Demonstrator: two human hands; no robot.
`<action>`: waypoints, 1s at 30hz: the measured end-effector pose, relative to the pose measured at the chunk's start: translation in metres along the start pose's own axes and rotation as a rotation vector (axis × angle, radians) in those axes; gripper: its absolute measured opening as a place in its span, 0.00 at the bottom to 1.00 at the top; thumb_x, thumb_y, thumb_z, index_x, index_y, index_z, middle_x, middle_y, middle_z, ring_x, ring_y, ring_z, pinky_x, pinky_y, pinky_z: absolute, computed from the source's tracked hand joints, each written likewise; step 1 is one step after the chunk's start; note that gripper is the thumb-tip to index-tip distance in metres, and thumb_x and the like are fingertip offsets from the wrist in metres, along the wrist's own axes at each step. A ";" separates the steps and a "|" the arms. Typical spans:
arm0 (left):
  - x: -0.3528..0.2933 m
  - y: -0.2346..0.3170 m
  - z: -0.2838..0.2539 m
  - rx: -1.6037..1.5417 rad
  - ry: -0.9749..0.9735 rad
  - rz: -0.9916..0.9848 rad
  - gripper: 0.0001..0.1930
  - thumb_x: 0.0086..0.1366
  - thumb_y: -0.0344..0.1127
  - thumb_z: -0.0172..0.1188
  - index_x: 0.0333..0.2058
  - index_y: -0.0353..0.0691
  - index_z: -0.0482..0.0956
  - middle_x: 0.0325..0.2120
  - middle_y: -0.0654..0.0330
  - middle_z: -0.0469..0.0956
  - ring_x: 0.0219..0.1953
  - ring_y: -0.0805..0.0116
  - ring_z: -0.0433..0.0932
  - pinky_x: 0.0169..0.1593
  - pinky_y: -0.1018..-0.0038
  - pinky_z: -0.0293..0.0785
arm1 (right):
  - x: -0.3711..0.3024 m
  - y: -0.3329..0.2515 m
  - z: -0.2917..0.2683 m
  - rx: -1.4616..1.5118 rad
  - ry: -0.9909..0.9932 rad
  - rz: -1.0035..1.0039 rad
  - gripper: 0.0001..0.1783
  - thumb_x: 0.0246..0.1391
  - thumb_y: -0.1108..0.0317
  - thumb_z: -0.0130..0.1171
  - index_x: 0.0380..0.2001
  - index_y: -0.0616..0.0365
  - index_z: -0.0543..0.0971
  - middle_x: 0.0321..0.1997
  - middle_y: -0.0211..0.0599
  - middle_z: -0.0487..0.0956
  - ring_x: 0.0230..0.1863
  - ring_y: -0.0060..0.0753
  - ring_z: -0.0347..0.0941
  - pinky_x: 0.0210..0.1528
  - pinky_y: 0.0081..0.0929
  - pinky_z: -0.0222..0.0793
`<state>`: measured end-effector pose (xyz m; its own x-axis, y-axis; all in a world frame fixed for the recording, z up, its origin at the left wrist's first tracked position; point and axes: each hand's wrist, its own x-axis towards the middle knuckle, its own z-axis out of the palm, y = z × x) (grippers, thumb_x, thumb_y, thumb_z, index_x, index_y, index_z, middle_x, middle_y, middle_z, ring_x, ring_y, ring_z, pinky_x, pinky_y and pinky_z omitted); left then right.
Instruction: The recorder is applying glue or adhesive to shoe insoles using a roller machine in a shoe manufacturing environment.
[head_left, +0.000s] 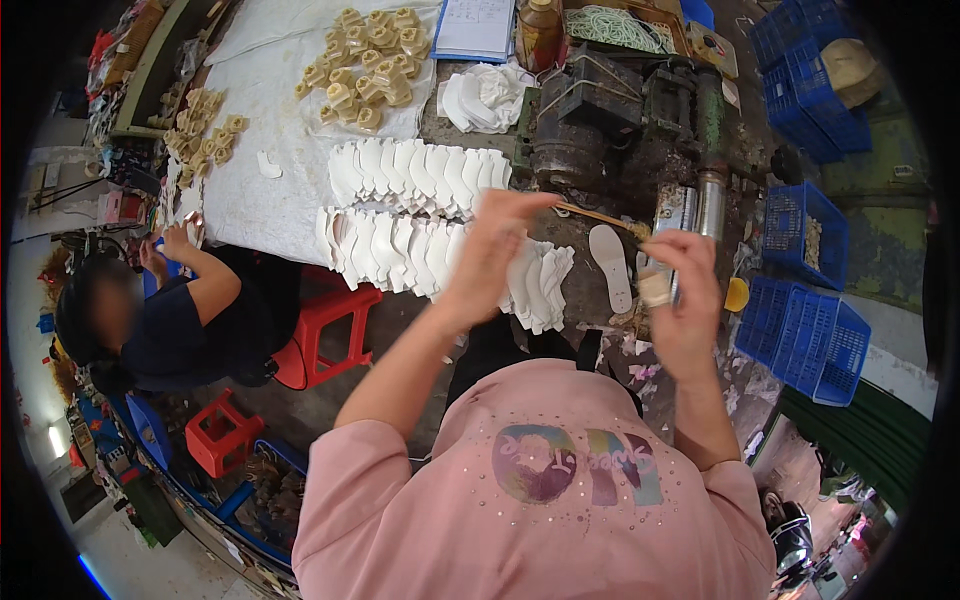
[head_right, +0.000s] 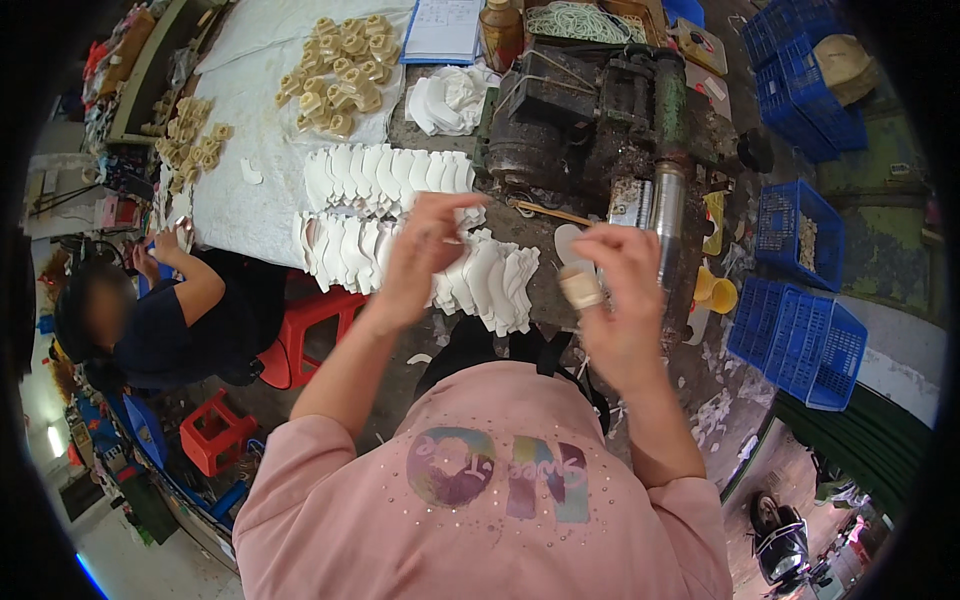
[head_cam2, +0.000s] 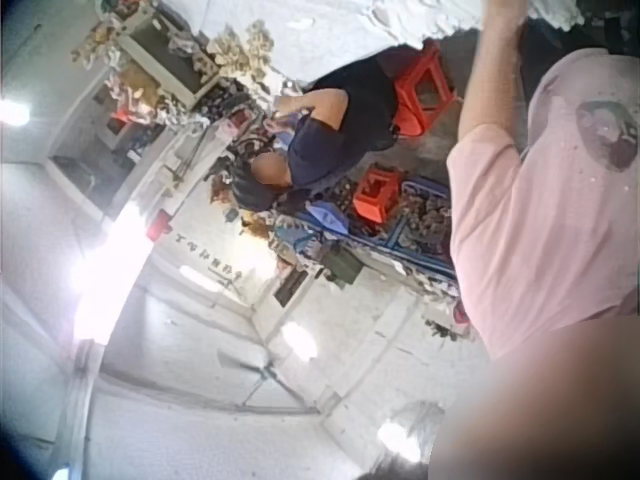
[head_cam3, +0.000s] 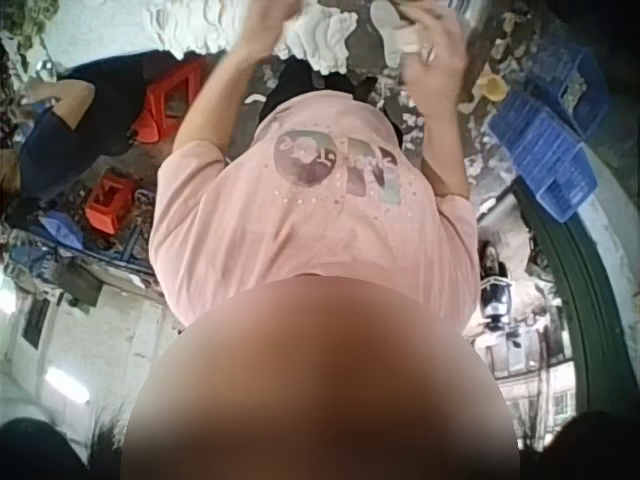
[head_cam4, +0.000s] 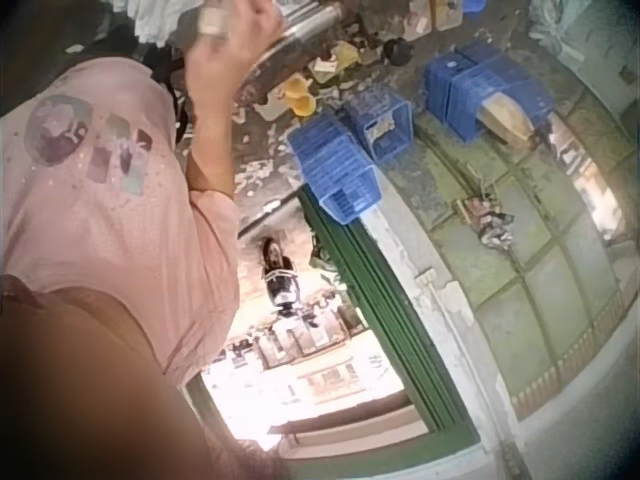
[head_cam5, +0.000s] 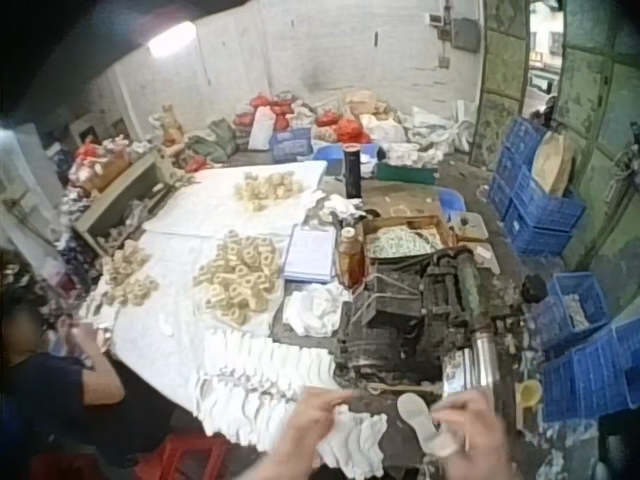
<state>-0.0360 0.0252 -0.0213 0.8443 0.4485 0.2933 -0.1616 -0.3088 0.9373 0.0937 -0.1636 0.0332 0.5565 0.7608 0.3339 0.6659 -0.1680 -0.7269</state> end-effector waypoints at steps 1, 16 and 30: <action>0.006 0.011 0.022 -0.093 -0.036 0.021 0.23 0.70 0.50 0.36 0.46 0.38 0.73 0.41 0.59 0.71 0.39 0.69 0.63 0.45 0.75 0.61 | -0.001 -0.007 0.010 -0.048 0.018 -0.032 0.13 0.43 0.77 0.58 0.37 0.60 0.75 0.44 0.42 0.71 0.45 0.42 0.64 0.50 0.35 0.59; 0.030 0.056 0.100 -0.457 0.021 0.026 0.22 0.71 0.48 0.34 0.49 0.38 0.67 0.39 0.56 0.60 0.45 0.65 0.62 0.49 0.72 0.62 | -0.007 0.002 0.023 0.148 0.201 0.129 0.13 0.47 0.74 0.59 0.39 0.58 0.76 0.52 0.49 0.67 0.53 0.46 0.60 0.49 0.38 0.58; 0.032 0.058 0.116 -0.355 0.094 -0.225 0.15 0.71 0.45 0.41 0.38 0.38 0.68 0.28 0.67 0.68 0.28 0.82 0.62 0.32 0.85 0.60 | -0.010 0.010 0.017 -0.075 0.327 -0.118 0.15 0.37 0.76 0.61 0.33 0.55 0.73 0.45 0.43 0.67 0.48 0.48 0.60 0.48 0.44 0.53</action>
<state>0.0414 -0.0757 0.0209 0.8312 0.5509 0.0746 -0.1581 0.1057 0.9817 0.0866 -0.1621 0.0120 0.5948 0.5389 0.5965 0.7631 -0.1451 -0.6298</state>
